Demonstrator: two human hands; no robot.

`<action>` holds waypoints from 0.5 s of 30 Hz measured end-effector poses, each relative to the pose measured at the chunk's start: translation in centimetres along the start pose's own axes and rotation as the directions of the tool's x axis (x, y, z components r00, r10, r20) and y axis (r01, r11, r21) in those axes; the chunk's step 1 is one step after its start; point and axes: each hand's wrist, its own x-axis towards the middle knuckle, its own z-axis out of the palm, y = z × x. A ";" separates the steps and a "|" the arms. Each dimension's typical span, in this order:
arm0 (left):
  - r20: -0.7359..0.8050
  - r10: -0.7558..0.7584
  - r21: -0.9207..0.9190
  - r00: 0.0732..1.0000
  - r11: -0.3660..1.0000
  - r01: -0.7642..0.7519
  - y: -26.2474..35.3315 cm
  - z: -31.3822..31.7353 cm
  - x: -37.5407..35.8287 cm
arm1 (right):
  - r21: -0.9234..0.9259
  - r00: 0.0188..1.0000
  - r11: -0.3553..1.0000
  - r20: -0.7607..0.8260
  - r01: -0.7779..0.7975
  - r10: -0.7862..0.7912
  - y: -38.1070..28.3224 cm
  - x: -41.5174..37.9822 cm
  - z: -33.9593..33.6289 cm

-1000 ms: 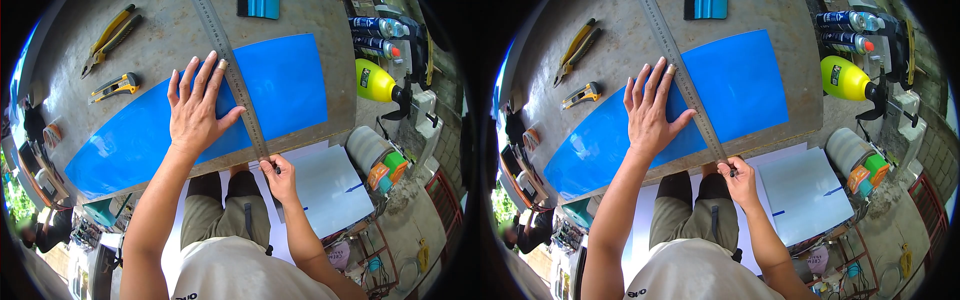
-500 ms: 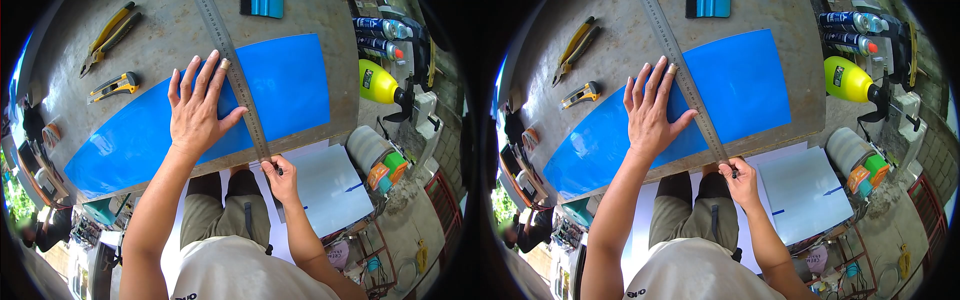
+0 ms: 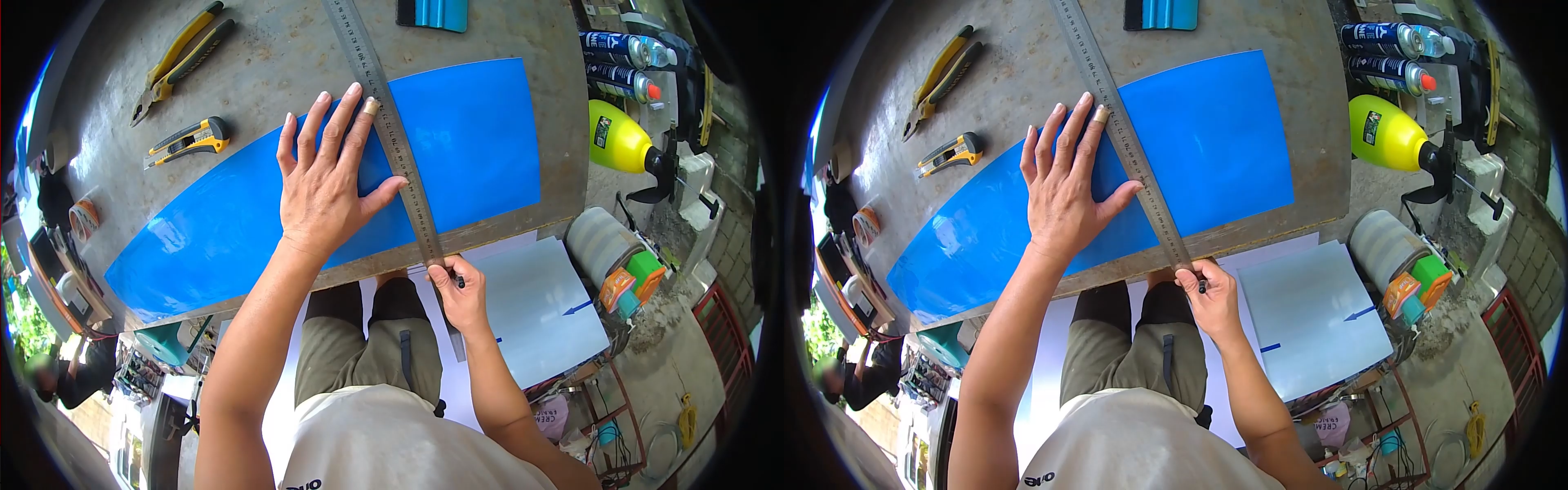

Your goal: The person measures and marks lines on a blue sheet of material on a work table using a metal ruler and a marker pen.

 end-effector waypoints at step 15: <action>0.002 0.003 -0.017 1.000 1.000 -0.003 0.0 0.0 0.0 | 0.038 0.999 0.999 -0.008 -0.033 0.033 0.0 0.0 -0.1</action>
